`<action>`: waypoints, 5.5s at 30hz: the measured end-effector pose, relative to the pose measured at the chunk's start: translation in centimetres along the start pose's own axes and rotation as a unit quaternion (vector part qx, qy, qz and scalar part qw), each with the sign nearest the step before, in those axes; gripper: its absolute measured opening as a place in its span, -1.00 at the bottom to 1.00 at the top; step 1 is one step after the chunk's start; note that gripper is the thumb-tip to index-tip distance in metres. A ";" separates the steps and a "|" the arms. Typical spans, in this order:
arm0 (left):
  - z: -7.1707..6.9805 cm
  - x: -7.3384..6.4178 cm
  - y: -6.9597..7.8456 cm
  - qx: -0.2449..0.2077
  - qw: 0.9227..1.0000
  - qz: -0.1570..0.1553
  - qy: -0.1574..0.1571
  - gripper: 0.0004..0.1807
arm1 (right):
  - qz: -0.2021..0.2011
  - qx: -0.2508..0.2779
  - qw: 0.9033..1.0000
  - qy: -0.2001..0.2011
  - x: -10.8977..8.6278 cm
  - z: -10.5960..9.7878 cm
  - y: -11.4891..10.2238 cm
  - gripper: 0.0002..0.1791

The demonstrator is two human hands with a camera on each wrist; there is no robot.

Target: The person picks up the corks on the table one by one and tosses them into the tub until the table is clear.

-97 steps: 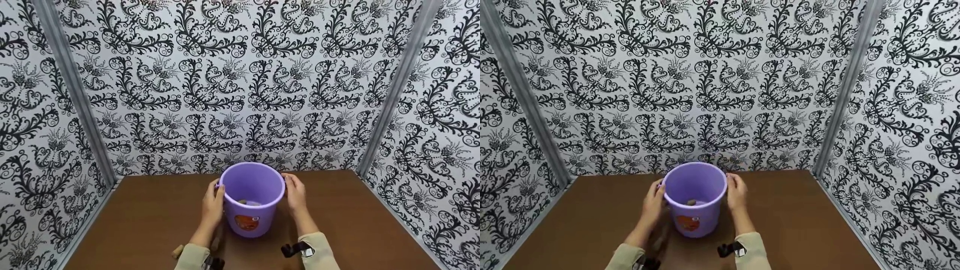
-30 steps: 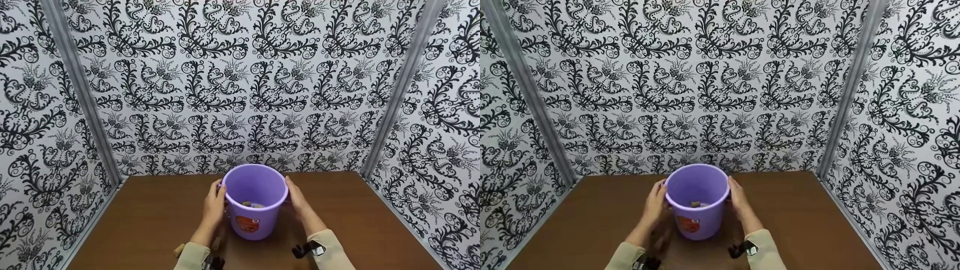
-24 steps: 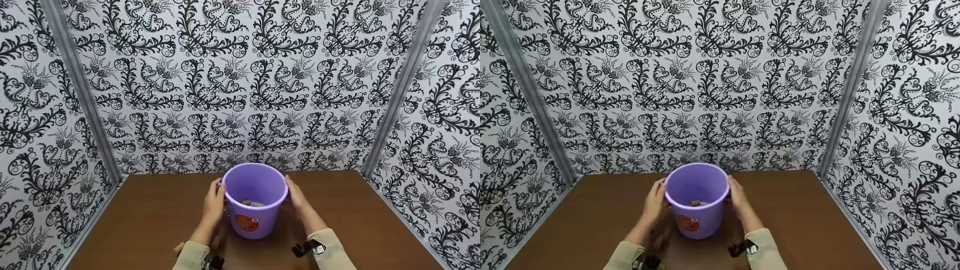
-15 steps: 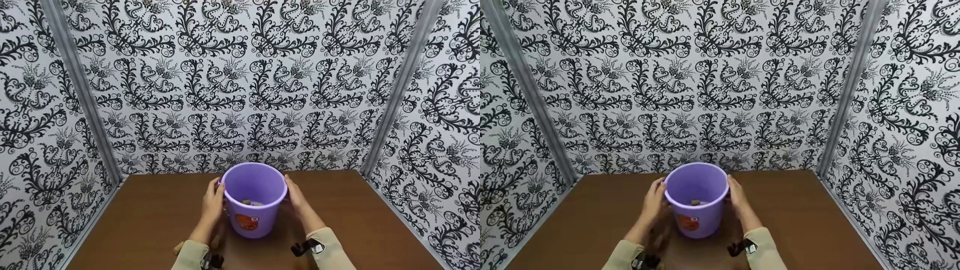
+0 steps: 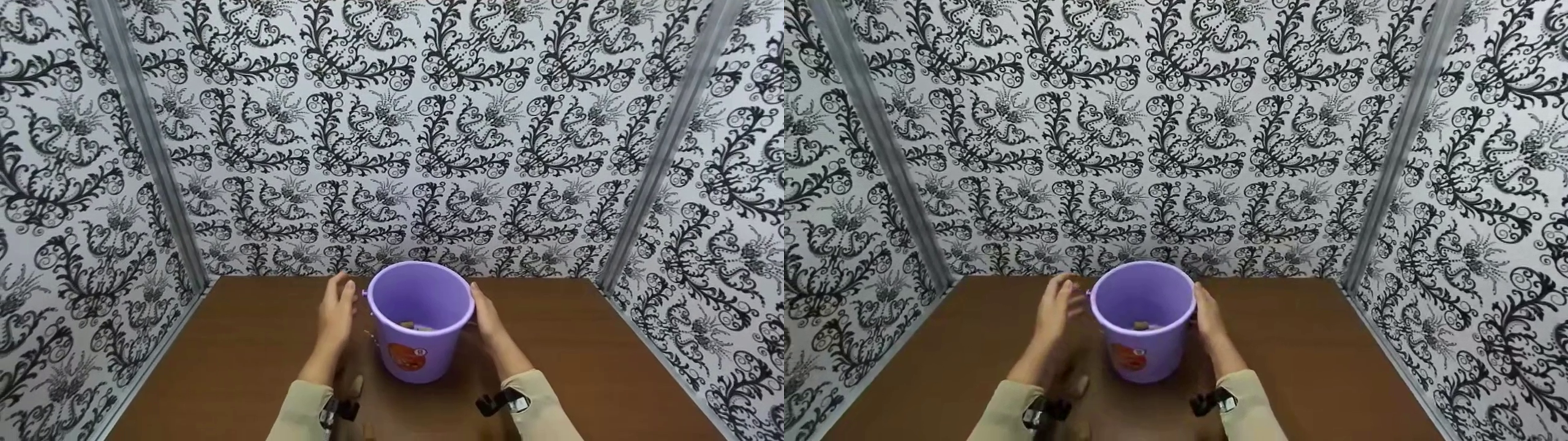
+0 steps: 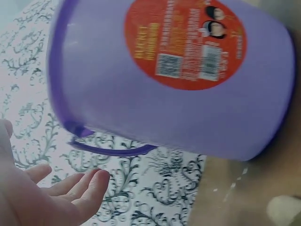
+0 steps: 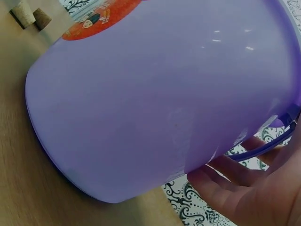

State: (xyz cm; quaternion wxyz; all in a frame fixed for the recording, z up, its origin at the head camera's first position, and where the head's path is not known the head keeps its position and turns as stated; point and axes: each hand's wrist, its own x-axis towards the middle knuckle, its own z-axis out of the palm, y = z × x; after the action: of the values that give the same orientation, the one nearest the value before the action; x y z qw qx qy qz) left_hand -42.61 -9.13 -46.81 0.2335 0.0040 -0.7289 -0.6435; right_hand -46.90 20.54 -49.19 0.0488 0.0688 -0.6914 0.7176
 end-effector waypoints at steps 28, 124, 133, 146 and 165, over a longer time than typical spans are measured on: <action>-4.3 -3.9 0.8 0.136 0.976 0.131 -0.105 -0.54 | -0.010 -0.082 0.996 0.045 0.2 0.4 -0.5 -0.26; -5.3 -8.6 -2.9 0.357 0.852 0.154 -0.351 -0.72 | 0.012 -0.051 0.998 0.029 0.1 -0.2 -0.4 -0.30; -4.8 -10.2 -2.5 0.356 0.842 0.131 -0.383 -0.77 | 0.017 -0.049 0.998 0.026 0.1 -0.2 -0.4 -0.30; -3.6 -10.9 -3.4 0.338 0.838 0.104 -0.414 -0.88 | -0.005 -0.071 0.997 0.025 0.1 -0.2 -0.6 -0.35; -1.9 -12.4 -2.5 0.348 0.807 0.147 -0.454 -0.81 | -0.004 -0.074 0.997 0.033 -0.7 0.1 -1.8 -0.38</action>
State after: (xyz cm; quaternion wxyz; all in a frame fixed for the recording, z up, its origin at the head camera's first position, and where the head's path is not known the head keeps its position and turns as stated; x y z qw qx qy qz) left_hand -31.66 -7.53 -53.20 -0.0493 -0.3151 -0.9188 -0.2325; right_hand -45.89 20.50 -47.53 0.0799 0.0442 -0.7405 0.6658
